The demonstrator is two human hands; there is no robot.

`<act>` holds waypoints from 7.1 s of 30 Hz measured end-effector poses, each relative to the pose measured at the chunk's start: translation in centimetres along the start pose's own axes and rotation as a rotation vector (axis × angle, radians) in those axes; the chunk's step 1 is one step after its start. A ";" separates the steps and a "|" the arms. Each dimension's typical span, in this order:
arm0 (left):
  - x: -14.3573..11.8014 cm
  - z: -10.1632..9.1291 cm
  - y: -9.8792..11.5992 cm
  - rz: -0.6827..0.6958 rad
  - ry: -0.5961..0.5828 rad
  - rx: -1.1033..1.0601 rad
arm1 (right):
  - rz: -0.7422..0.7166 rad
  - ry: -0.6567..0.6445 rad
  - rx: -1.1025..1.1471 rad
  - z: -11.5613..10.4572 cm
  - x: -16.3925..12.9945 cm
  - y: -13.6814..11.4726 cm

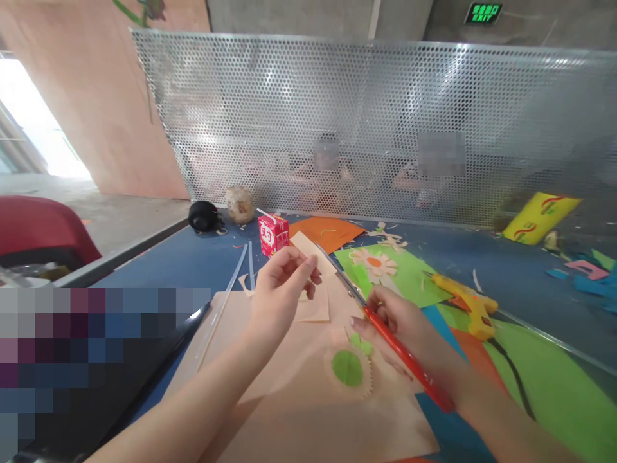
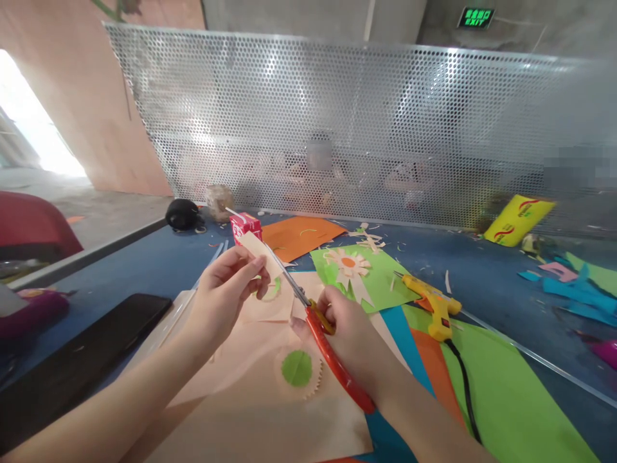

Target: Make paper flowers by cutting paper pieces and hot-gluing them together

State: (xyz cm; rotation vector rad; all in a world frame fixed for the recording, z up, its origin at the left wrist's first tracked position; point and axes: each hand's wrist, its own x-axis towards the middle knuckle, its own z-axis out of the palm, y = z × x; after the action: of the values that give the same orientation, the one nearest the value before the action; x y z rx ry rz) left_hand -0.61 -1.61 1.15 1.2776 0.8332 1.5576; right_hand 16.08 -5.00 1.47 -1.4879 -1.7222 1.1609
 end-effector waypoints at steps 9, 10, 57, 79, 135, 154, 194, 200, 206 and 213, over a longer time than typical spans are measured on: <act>0.9 0.0 -0.5 -0.084 0.076 0.136 | -0.044 0.198 -0.236 -0.8 2.1 1.8; 1.0 -0.1 -0.6 -0.080 0.078 0.146 | -0.047 0.248 -0.302 -1.0 2.3 2.0; 0.1 0.4 -0.3 -0.183 -0.032 -0.031 | -0.140 0.003 -0.038 -0.1 1.5 1.7; 0.2 0.4 -0.4 -0.216 -0.026 -0.052 | -0.159 0.053 -0.087 -0.1 1.7 1.9; -1.9 -0.2 -0.8 -0.319 -0.637 1.167 | -0.446 0.222 -0.194 -2.3 3.2 3.0; -1.4 0.2 -1.6 -0.251 -0.618 0.805 | -0.417 -0.010 -0.209 -0.9 2.8 3.3; -0.6 0.1 -1.8 -0.396 -0.450 0.557 | -0.383 -0.031 -0.084 -1.3 1.5 1.8; -0.6 0.1 -1.7 -0.377 -0.518 0.626 | -0.442 0.009 -0.020 -1.6 1.9 2.1; -0.2 -0.2 -2.1 -0.242 -0.516 0.750 | -0.440 0.120 0.082 -1.7 2.5 2.1; 0.2 -0.1 -1.2 -0.265 -0.295 0.547 | -0.425 0.518 0.224 -3.2 3.3 2.3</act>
State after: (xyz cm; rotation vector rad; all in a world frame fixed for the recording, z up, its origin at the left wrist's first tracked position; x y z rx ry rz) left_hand -0.45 -1.04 0.10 1.6531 1.2241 0.9278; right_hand 19.23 -1.05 0.50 -1.0894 -1.3993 0.6465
